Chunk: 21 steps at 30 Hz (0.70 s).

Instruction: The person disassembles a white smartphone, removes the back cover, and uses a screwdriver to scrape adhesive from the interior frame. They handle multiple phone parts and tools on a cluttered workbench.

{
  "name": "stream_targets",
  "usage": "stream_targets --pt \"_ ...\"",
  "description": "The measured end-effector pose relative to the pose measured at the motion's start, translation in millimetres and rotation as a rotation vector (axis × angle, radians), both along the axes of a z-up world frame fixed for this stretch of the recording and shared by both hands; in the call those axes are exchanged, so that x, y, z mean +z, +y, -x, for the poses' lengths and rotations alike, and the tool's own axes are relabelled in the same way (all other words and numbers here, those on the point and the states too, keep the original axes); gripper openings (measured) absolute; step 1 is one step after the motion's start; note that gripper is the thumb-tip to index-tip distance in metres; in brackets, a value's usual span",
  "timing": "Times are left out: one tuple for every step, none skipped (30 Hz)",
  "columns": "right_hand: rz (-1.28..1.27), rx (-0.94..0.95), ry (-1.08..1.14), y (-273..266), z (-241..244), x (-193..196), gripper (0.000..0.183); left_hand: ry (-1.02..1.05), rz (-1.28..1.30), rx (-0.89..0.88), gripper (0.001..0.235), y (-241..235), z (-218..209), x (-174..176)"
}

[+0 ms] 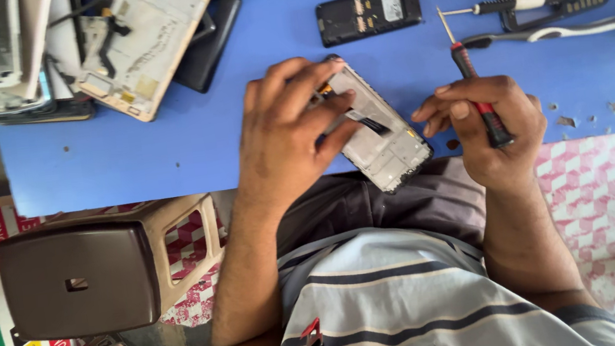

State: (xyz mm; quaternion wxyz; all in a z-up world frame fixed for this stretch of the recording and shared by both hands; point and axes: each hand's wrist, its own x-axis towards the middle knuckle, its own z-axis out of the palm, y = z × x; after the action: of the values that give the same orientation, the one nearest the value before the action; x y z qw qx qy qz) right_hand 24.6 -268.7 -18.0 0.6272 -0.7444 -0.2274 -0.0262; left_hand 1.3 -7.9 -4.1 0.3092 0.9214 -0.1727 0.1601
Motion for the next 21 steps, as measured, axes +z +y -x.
stream_targets --pt "0.002 0.0 0.001 0.4 0.4 0.5 0.014 -0.012 -0.022 -0.005 0.035 -0.8 -0.1 -0.1" --pt "0.004 -0.002 0.0 0.6 0.5 0.9 0.014 -0.023 -0.043 -0.009 0.039 -1.7 0.3 -0.3" --pt "0.006 -0.003 0.0 0.7 0.7 1.0 0.014 -0.028 -0.057 -0.007 0.041 -1.9 0.5 -0.8" --pt "0.009 -0.007 -0.001 0.7 1.0 0.7 0.014 -0.031 -0.07 -0.006 0.043 -2.4 1.1 -1.6" --pt "0.015 -0.008 -0.003 0.7 1.2 0.3 0.014 -0.034 -0.083 -0.005 0.045 -2.6 1.6 -2.4" --pt "0.021 -0.011 -0.005 0.5 1.3 0.1 0.014 -0.041 -0.082 -0.003 0.047 -2.9 2.1 -2.9" --pt "0.029 -0.01 -0.009 0.5 1.2 0.1 0.014 -0.047 -0.082 -0.002 0.049 -3.2 2.5 -3.2" --pt "0.036 -0.01 -0.014 0.9 0.9 0.2 0.014 -0.055 -0.082 -0.001 0.052 -3.4 2.6 -3.0" --pt "0.043 -0.01 -0.02 1.3 0.5 0.4 0.013 -0.049 -0.089 0.003 0.051 -4.0 2.6 -2.7" --pt "0.051 -0.011 -0.026 2.0 0.5 0.7 0.012 -0.043 -0.095 0.006 0.05 -4.7 2.8 -2.1" --pt "0.058 -0.012 -0.032 2.8 0.2 1.0 0.012 -0.036 -0.101 0.008 0.049 -5.2 2.9 -1.3" --pt "0.054 -0.007 -0.028 3.5 0.3 1.5 0.012 -0.036 -0.098 0.013 0.048 -5.8 3.1 -0.5" --pt "0.05 -0.002 -0.025 4.2 -0.2 1.7 0.012 -0.035 -0.095 0.018 0.047 -6.4 3.3 0.3" --pt "0.048 -0.002 -0.019 4.3 0.3 2.1 0.012 -0.032 -0.089 0.019 0.046 -7.1 3.8 1.0" --pt "0.053 -0.002 -0.02 4.6 0.3 2.1 0.012 -0.036 -0.098 0.023 0.045 -7.0 4.3 1.5" --pt "0.061 -0.005 -0.02 4.4 0.7 2.2 0.012 -0.04 -0.105 0.025 0.044 -7.0 4.6 1.8" --pt "0.068 -0.007 -0.019 4.3 0.8 2.0 0.013 -0.043 -0.112 0.027 0.043 -7.0 4.8 2.0" --pt "0.067 -0.008 -0.016 4.2 1.1 1.7 0.013 -0.036 -0.116 0.025 0.044 -7.0 5.4 2.2" --pt "0.066 -0.009 -0.014 4.1 1.2 1.4 0.013 -0.029 -0.12 0.024 0.044 -7.3 5.8 2.5" --pt "0.063 -0.009 -0.012 4.4 1.1 1.1 0.014 -0.024 -0.125 0.023 0.045 -7.3 5.7 2.9" --pt "0.064 -0.008 -0.012 4.6 1.3 1.1 0.014 -0.021 -0.13 0.026 0.049 -8.0 5.1 3.3"
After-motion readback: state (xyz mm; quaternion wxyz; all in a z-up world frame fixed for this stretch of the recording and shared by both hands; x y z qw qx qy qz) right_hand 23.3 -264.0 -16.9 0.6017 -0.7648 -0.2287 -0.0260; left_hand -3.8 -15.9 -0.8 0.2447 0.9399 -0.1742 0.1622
